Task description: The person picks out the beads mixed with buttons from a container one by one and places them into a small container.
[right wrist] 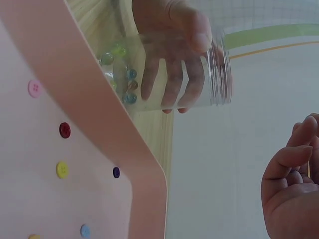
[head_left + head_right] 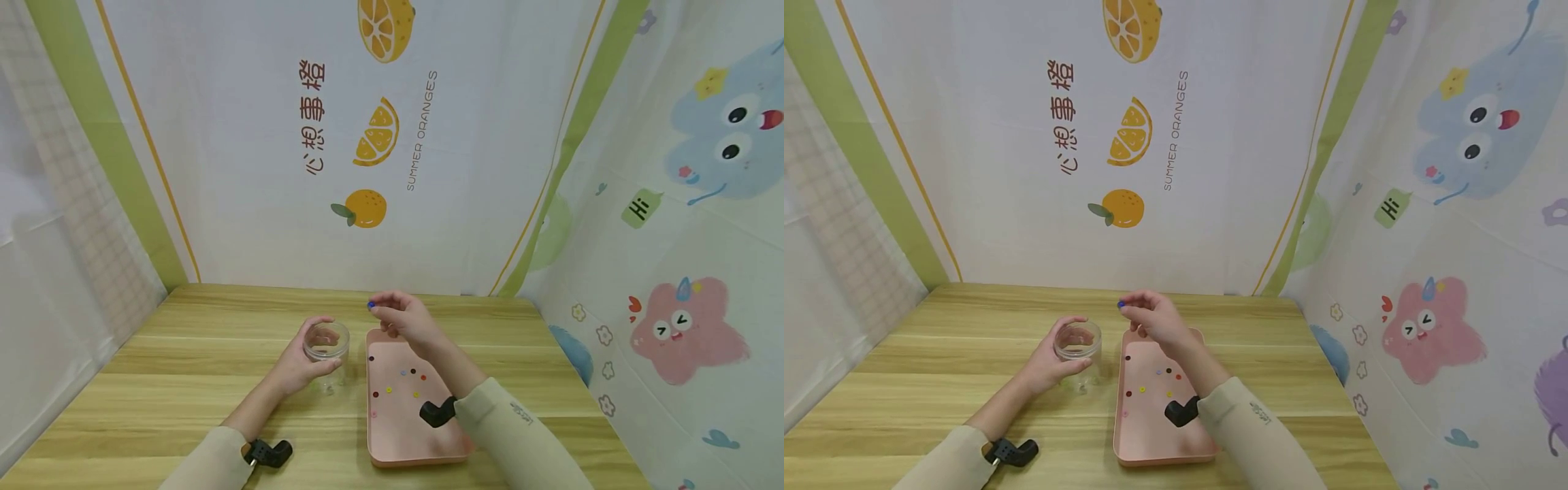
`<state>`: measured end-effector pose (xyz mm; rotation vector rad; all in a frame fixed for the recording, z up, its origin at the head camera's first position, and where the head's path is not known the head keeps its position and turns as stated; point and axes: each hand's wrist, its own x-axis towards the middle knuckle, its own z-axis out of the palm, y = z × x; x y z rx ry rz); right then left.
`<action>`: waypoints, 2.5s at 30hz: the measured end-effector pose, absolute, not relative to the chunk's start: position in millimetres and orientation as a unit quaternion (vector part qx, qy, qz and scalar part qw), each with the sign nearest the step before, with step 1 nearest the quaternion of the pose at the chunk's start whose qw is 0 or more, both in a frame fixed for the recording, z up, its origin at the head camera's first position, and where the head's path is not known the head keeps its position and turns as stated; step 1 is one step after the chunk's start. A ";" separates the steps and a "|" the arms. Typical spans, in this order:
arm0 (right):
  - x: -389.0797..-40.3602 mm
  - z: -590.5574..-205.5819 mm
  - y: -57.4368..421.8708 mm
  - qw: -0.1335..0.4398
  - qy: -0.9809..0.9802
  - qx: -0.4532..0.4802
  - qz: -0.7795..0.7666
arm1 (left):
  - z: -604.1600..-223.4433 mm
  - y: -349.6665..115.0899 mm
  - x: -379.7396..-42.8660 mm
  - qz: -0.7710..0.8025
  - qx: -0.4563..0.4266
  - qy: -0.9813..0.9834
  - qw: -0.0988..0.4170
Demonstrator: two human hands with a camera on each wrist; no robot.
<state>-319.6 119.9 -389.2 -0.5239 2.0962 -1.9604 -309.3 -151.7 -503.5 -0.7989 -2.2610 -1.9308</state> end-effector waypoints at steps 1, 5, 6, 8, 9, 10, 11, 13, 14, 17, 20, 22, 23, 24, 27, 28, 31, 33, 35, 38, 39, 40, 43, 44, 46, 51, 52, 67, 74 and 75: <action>-319.1 -388.5 118.2 0.114 0.713 -0.181 -0.668 | -503.8 -151.8 -309.4 -0.626 -0.259 -0.735 0.032; -318.6 -387.6 111.4 0.120 0.712 -0.189 -0.666 | -504.3 -152.4 -309.5 -0.625 -0.259 -0.736 0.032; -318.0 -387.2 109.6 0.120 0.712 -0.192 -0.665 | -504.4 -152.5 -309.4 -0.625 -0.260 -0.736 0.031; -317.0 -386.7 105.7 0.122 0.713 -0.195 -0.663 | -504.5 -152.7 -309.5 -0.625 -0.260 -0.735 0.031; -316.2 -386.4 104.0 0.123 0.713 -0.197 -0.662 | -504.4 -152.6 -309.4 -0.625 -0.259 -0.735 0.030; -315.7 -386.2 102.2 0.124 0.712 -0.198 -0.661 | -504.3 -152.6 -309.2 -0.625 -0.259 -0.736 0.030; -315.4 -386.3 100.5 0.126 0.712 -0.201 -0.661 | -504.1 -152.6 -309.0 -0.625 -0.258 -0.736 0.030; -315.3 -386.7 97.1 0.129 0.711 -0.205 -0.660 | -503.5 -152.4 -308.6 -0.625 -0.257 -0.737 0.031; -315.5 -387.2 95.5 0.131 0.711 -0.208 -0.659 | -503.2 -152.4 -308.4 -0.625 -0.257 -0.737 0.030; -315.8 -388.8 90.9 0.132 0.715 -0.215 -0.652 | -502.9 -152.4 -308.1 -0.626 -0.255 -0.736 0.027; -315.6 -390.5 86.0 0.130 0.724 -0.223 -0.640 | -503.4 -152.4 -308.2 -0.626 -0.256 -0.736 0.027; -315.0 -391.4 82.9 0.129 0.729 -0.227 -0.633 | -503.6 -152.3 -308.1 -0.625 -0.255 -0.737 0.028; -314.4 -391.7 81.4 0.130 0.730 -0.227 -0.631 | -503.6 -152.3 -308.0 -0.625 -0.255 -0.738 0.028; -314.1 -392.3 80.0 0.131 0.731 -0.227 -0.629 | -503.8 -152.5 -308.0 -0.624 -0.255 -0.738 0.028; -313.5 -394.9 76.1 0.138 0.735 -0.227 -0.624 | -503.0 -152.7 -307.2 -0.624 -0.249 -0.740 0.023; -313.4 -396.0 74.9 0.141 0.735 -0.225 -0.624 | -502.6 -152.8 -307.1 -0.623 -0.247 -0.742 0.022; -312.8 -398.8 72.1 0.145 0.739 -0.224 -0.619 | -501.0 -152.5 -306.5 -0.623 -0.243 -0.743 0.018; -312.6 -400.5 70.4 0.147 0.740 -0.220 -0.618 | -500.3 -152.2 -306.5 -0.623 -0.242 -0.743 0.016; -312.2 -401.8 68.7 0.146 0.743 -0.219 -0.615 | -499.9 -152.1 -306.4 -0.626 -0.243 -0.741 0.015; -312.4 -404.5 65.6 0.144 0.748 -0.217 -0.611 | -500.4 -152.1 -306.8 -0.628 -0.246 -0.738 0.015; -312.3 -405.0 64.7 0.143 0.750 -0.217 -0.608 | -500.6 -152.1 -307.1 -0.627 -0.248 -0.738 0.016; -312.4 -405.7 63.9 0.143 0.752 -0.217 -0.606 | -500.8 -152.2 -307.0 -0.627 -0.249 -0.738 0.018; -312.7 -407.8 61.9 0.140 0.758 -0.218 -0.599 | -501.2 -152.2 -307.6 -0.623 -0.252 -0.740 0.022; -312.9 -408.3 61.5 0.139 0.760 -0.218 -0.596 | -501.1 -152.2 -307.6 -0.623 -0.252 -0.741 0.023; -313.5 -409.1 60.8 0.136 0.763 -0.220 -0.592 | -501.0 -152.1 -307.8 -0.621 -0.251 -0.742 0.023; -314.2 -409.2 61.5 0.132 0.765 -0.226 -0.588 | -500.6 -152.1 -307.2 -0.621 -0.246 -0.744 0.019; -314.1 -408.7 62.0 0.133 0.765 -0.227 -0.589 | -500.6 -152.1 -307.0 -0.621 -0.244 -0.744 0.018; -312.3 -406.5 71.6 0.138 0.757 -0.217 -0.600 | -503.1 -152.0 -307.8 -0.626 -0.257 -0.736 0.021; -310.7 -410.8 82.5 0.131 0.760 -0.219 -0.598 | -502.1 -152.3 -305.9 -0.623 -0.255 -0.740 0.020; -310.1 -410.9 84.1 0.131 0.760 -0.218 -0.598 | -501.2 -152.5 -305.0 -0.621 -0.254 -0.741 0.019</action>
